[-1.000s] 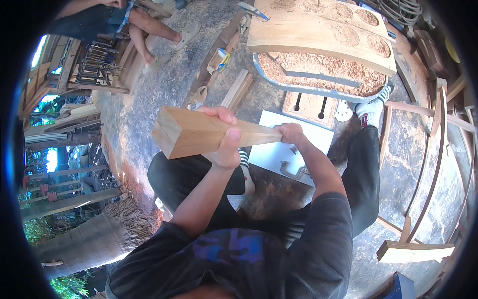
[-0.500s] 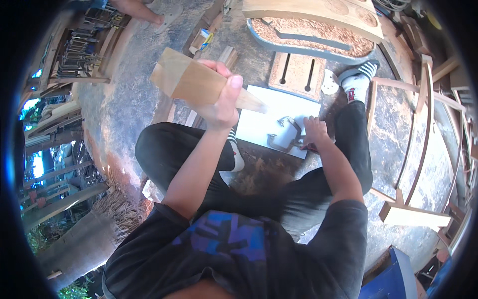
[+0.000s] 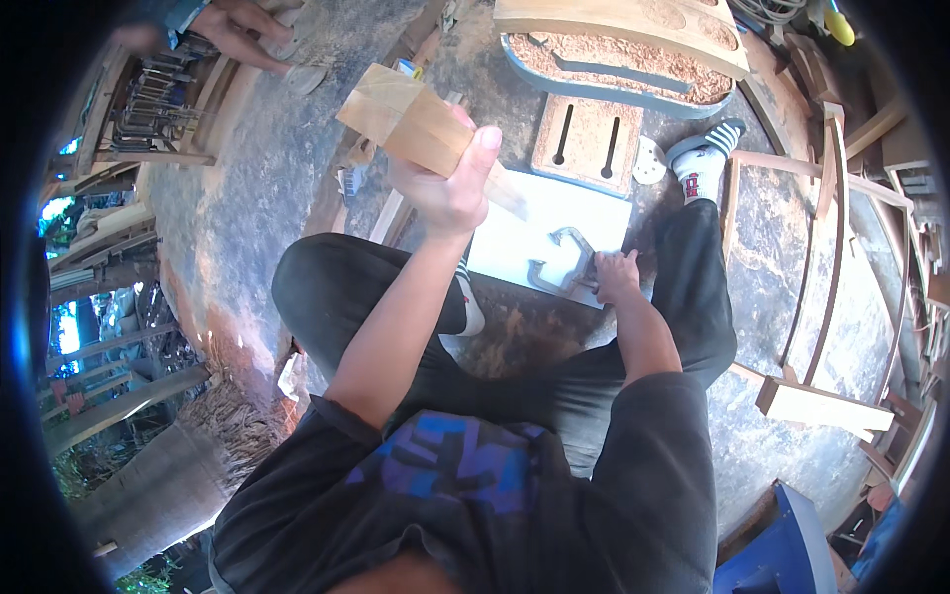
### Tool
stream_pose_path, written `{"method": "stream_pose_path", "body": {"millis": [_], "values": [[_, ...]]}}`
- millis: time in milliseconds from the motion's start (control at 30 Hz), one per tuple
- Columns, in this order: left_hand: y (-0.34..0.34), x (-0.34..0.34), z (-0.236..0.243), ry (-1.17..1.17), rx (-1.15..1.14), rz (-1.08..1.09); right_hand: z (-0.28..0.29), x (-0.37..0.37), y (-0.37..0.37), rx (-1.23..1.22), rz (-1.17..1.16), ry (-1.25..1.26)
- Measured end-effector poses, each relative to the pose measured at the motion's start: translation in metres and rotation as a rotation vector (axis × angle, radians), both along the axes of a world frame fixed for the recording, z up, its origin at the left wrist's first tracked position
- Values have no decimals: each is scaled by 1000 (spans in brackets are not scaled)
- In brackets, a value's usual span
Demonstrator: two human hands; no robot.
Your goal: Aligning wood pieces, securing them with a C-clamp, and using a drill press to create holes for assembly.
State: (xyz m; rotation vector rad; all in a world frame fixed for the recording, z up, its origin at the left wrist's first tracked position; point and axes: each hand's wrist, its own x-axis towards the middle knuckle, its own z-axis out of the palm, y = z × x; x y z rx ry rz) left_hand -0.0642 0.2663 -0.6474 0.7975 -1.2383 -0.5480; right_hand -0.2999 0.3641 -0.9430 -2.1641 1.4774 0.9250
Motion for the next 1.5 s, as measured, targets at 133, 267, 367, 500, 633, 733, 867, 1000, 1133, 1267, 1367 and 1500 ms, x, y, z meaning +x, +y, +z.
{"method": "stream_pose_path", "body": {"millis": [133,267,367,500,633,733,867,1000,1133,1267,1367,1500], "values": [[1,-2,1,22,-46,-1,15,8,2,5,-153,-25],[2,1,1,59,69,-71,31,17,-2,106,-258,-67],[1,1,0,19,-21,-41,47,20,-3,109,-181,-131],[1,-1,-2,58,7,-8,68,29,-7,83,-285,-230],[1,-1,-2,98,-8,-45,88,34,-10,17,-286,-267],[3,1,-1,16,15,-27,100,31,-10,-6,-254,-313],[9,-1,0,39,83,-100,111,34,-12,-50,-266,-369],[5,-2,1,48,-51,-48,123,40,-12,-111,-245,-382],[6,-1,0,5,-22,-28,131,40,-6,-150,-234,-391],[3,0,-1,-28,-32,-4,133,36,-5,-233,-166,-379],[3,0,-1,-25,-76,0,134,35,-7,-218,-152,-369],[4,-1,-3,-28,-43,-9,134,39,-5,-244,-157,-368]]}}
